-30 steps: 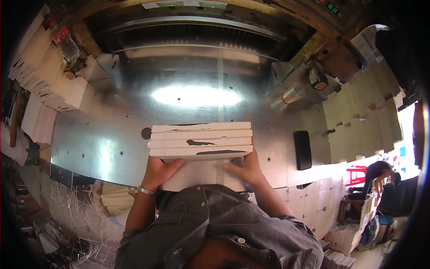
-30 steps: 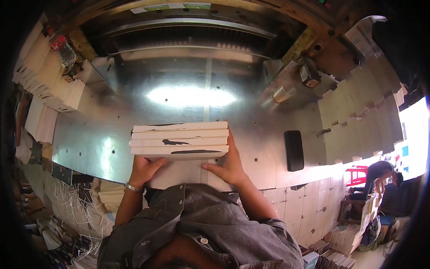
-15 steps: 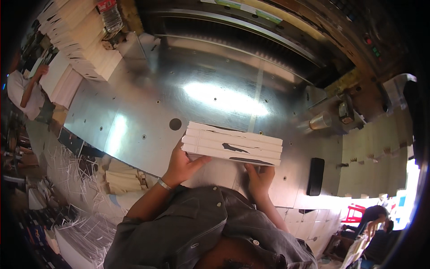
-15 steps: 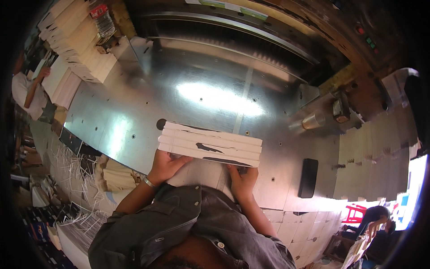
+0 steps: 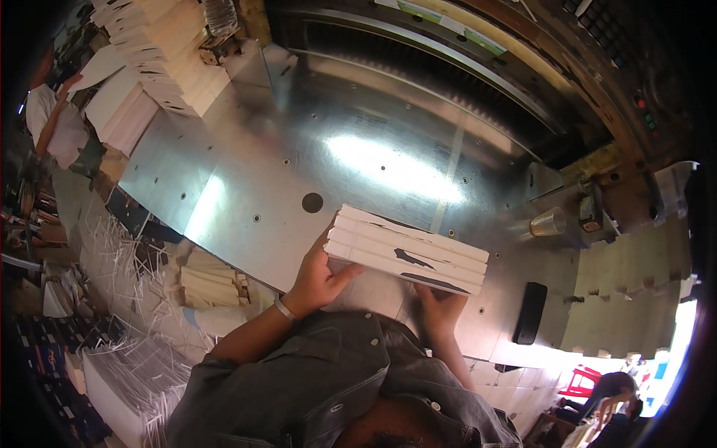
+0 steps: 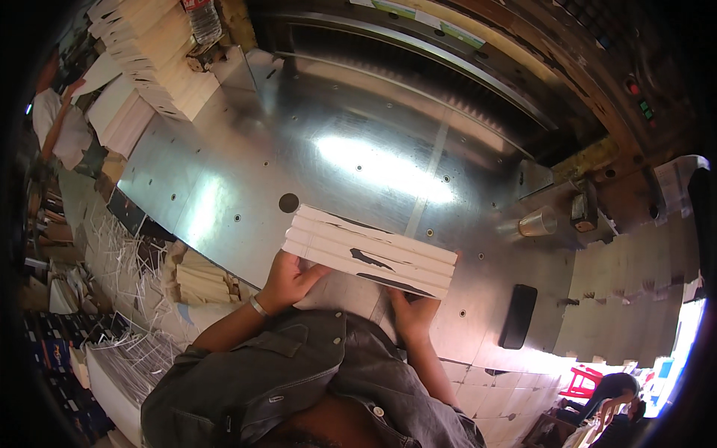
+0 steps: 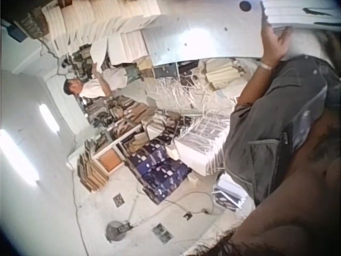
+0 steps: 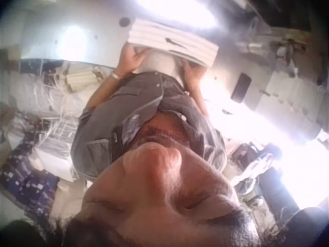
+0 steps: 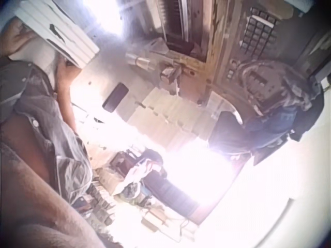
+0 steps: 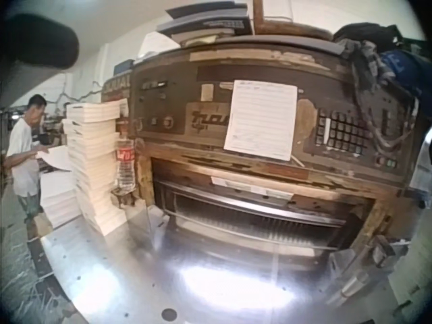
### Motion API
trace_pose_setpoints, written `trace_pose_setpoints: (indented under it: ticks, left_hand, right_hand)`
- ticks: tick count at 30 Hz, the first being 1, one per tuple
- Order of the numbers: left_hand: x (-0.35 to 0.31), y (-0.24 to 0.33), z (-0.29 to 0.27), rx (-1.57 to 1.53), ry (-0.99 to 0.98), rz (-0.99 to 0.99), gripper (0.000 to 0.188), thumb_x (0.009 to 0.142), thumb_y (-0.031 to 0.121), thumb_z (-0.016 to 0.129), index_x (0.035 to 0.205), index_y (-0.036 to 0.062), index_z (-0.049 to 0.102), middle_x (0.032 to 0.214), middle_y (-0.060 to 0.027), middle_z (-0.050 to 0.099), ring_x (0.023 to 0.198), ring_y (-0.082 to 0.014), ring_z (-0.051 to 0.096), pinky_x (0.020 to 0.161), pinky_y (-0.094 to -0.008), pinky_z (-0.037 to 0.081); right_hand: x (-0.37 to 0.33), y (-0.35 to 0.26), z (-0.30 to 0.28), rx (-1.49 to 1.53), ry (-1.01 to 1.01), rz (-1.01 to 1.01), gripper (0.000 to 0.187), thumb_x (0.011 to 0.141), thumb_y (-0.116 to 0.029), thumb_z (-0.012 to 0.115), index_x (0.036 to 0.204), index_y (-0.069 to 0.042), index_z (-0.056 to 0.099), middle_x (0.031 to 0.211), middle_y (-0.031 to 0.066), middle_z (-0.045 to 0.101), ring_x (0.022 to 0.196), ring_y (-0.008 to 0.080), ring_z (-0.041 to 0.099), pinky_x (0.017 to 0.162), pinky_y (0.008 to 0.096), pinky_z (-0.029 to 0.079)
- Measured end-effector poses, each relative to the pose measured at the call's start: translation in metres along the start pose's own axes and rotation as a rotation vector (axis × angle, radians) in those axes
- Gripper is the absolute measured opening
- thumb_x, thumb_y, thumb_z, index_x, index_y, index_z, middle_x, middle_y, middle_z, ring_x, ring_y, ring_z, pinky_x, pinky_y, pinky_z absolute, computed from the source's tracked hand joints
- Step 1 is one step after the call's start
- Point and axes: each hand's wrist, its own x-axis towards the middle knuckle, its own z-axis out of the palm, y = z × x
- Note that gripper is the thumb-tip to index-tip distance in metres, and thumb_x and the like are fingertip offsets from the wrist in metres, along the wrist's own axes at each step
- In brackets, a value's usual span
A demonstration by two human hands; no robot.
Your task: The person organizes stacks of paper by hand on a workbench and then aligns them inside a large industrial guillotine cutter.
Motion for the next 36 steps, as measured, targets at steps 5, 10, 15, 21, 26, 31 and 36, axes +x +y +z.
trace_pose_setpoints:
  ticks: [5, 10, 15, 21, 26, 31, 36]
  left_hand:
    - [0.009, 0.017, -0.004, 0.028, -0.018, 0.041, 0.084, 0.088, 0.011, 0.078, 0.156, -0.0021, 0.03, 0.143, -0.0175, 0.054, 0.134, -0.0263, 0.051, 0.115, -0.0384, 0.035]
    - [0.022, 0.026, -0.025, -0.383, 0.215, 0.219, 0.048, 0.093, 0.019, 0.071, 0.132, -0.0002, 0.05, 0.12, -0.0114, 0.058, 0.12, -0.0231, 0.054, 0.11, -0.0351, 0.036]
    - [0.045, 0.085, -0.049, -0.027, 0.069, 0.018, 0.014, 0.093, 0.012, 0.063, 0.092, 0.0021, 0.054, 0.097, -0.0082, 0.053, 0.091, -0.0196, 0.051, 0.086, -0.0321, 0.042]
    - [0.054, 0.102, -0.055, 0.247, -0.03, 0.05, 0.013, 0.092, 0.01, 0.063, 0.089, 0.0015, 0.053, 0.087, -0.0072, 0.053, 0.084, -0.0188, 0.053, 0.079, -0.0318, 0.043]
    - [0.056, 0.115, -0.056, 0.354, -0.07, 0.105, 0.012, 0.091, 0.004, 0.063, 0.092, 0.0003, 0.052, 0.093, -0.0086, 0.054, 0.088, -0.0203, 0.054, 0.084, -0.0309, 0.043]
    - [0.058, 0.131, -0.059, 0.515, -0.099, 0.151, 0.01, 0.09, 0.004, 0.064, 0.09, 0.0005, 0.054, 0.094, -0.0105, 0.057, 0.089, -0.0258, 0.057, 0.084, -0.0343, 0.046]
    - [0.061, 0.143, -0.059, 0.679, -0.118, 0.223, 0.012, 0.088, 0.004, 0.067, 0.088, 0.0012, 0.055, 0.096, -0.0119, 0.058, 0.092, -0.0319, 0.058, 0.086, -0.0382, 0.046]
  right_hand:
    - [0.018, 0.002, -0.015, -0.016, -0.201, 0.125, 0.054, 0.076, -0.001, 0.085, 0.126, 0.002, 0.063, 0.116, 0.0096, 0.069, 0.109, 0.0197, 0.065, 0.097, 0.0344, 0.051]
    - [0.019, -0.005, -0.01, 0.052, -0.199, 0.085, 0.043, 0.075, -0.004, 0.088, 0.114, 0.0, 0.071, 0.109, 0.0067, 0.073, 0.102, 0.0191, 0.067, 0.093, 0.0345, 0.053]
    - [0.019, -0.003, -0.013, 0.119, -0.233, 0.072, 0.041, 0.076, -0.001, 0.086, 0.114, 0.0, 0.071, 0.109, 0.0076, 0.073, 0.102, 0.0194, 0.068, 0.092, 0.0344, 0.053]
    - [0.021, -0.001, -0.01, 0.124, -0.224, 0.0, 0.041, 0.076, 0.001, 0.085, 0.114, 0.001, 0.071, 0.109, 0.008, 0.073, 0.103, 0.02, 0.068, 0.093, 0.0346, 0.053]
    - [0.02, -0.004, -0.008, 0.14, -0.208, 0.025, 0.042, 0.076, 0.0, 0.086, 0.114, 0.001, 0.071, 0.11, 0.0083, 0.073, 0.103, 0.0199, 0.068, 0.093, 0.0346, 0.053]
    - [0.021, -0.004, -0.009, 0.132, -0.227, 0.012, 0.043, 0.076, 0.0, 0.086, 0.116, 0.001, 0.07, 0.11, 0.0086, 0.073, 0.104, 0.02, 0.068, 0.094, 0.0348, 0.053]
    - [0.021, -0.008, -0.007, 0.149, -0.235, 0.001, 0.042, 0.077, 0.0, 0.085, 0.116, 0.001, 0.07, 0.111, 0.0093, 0.073, 0.105, 0.0204, 0.068, 0.094, 0.0354, 0.053]
